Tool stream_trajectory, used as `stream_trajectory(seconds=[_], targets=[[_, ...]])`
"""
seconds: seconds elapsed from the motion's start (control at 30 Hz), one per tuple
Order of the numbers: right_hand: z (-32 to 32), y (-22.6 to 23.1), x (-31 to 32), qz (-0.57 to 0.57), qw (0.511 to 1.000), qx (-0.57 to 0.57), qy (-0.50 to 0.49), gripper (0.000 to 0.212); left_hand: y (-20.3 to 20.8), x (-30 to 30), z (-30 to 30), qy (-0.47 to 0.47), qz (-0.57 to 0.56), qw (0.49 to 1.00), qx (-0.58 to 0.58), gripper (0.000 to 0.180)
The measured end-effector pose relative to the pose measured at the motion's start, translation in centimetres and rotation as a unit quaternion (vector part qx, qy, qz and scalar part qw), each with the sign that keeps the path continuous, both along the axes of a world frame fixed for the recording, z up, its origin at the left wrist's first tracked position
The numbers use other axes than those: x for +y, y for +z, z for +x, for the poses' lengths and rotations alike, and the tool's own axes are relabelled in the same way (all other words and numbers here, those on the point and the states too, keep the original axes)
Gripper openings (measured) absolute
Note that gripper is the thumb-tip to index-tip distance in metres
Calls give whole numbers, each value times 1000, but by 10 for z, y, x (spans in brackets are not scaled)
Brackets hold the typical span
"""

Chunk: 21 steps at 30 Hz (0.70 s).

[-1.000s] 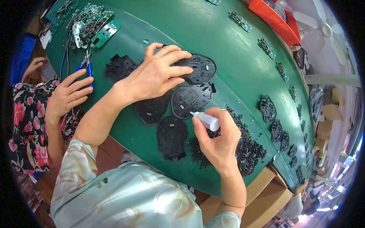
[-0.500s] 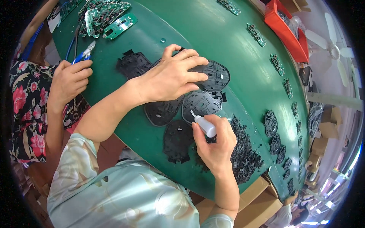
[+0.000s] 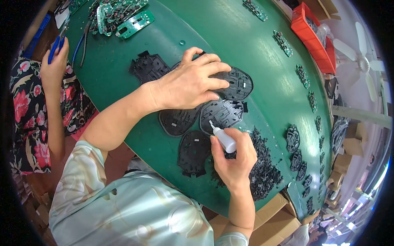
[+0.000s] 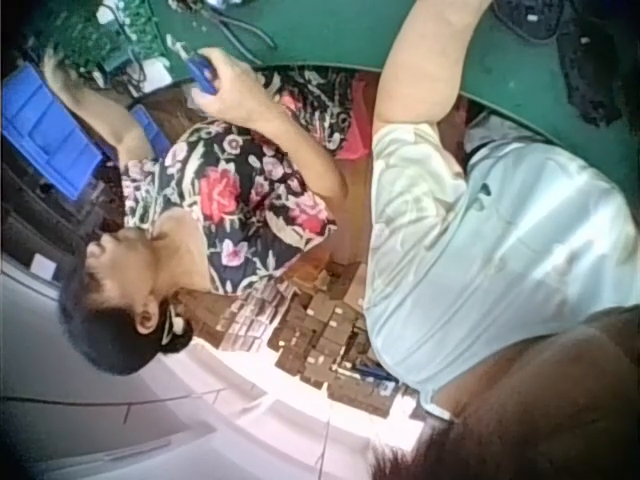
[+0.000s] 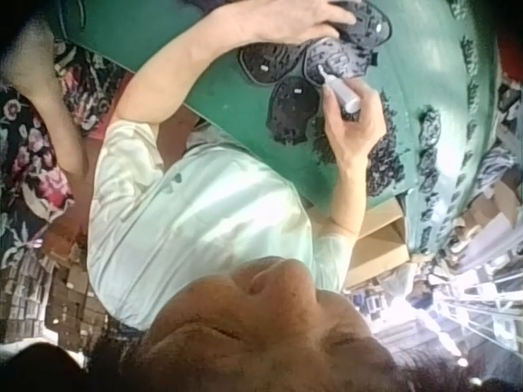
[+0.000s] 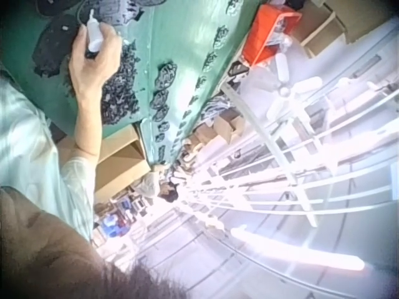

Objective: The person assembles the bottom plastic base of computer mice by attaching small mouse components and plastic parts to a PCB, then applying glue from a bottle to secure them.

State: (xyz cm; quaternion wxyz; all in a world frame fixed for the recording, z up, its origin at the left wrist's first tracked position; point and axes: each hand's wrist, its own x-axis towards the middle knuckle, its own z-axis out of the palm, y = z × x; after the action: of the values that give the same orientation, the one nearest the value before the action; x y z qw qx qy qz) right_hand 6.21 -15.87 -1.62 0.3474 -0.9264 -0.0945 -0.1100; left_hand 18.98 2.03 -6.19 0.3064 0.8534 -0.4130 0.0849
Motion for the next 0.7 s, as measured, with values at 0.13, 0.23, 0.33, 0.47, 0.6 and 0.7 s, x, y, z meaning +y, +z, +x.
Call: stream_trajectory(seconds=[0.13,0.23,0.33,0.47,0.6,0.7], targets=[[-12,5,-3,10,999,-17,-27,31,0,1,-1,-2,-2,1000,-2,33],[-24,1,-5,39,997,-18,-67,32,0,3,-1,-3,0,1000,-1,33],[-28,-4,-5,34,996,-28,-72,32,0,2,0,-3,2,1000,-3,33],[-19,-11,0,32,996,-45,-69,31,-2,0,2,-4,4,1000,-7,34],[-14,-8,1,7,997,-46,-61,31,-1,0,0,-5,3,1000,-4,33],[-11,-8,4,-8,998,-42,-51,30,-2,3,0,-2,7,1000,-3,32]])
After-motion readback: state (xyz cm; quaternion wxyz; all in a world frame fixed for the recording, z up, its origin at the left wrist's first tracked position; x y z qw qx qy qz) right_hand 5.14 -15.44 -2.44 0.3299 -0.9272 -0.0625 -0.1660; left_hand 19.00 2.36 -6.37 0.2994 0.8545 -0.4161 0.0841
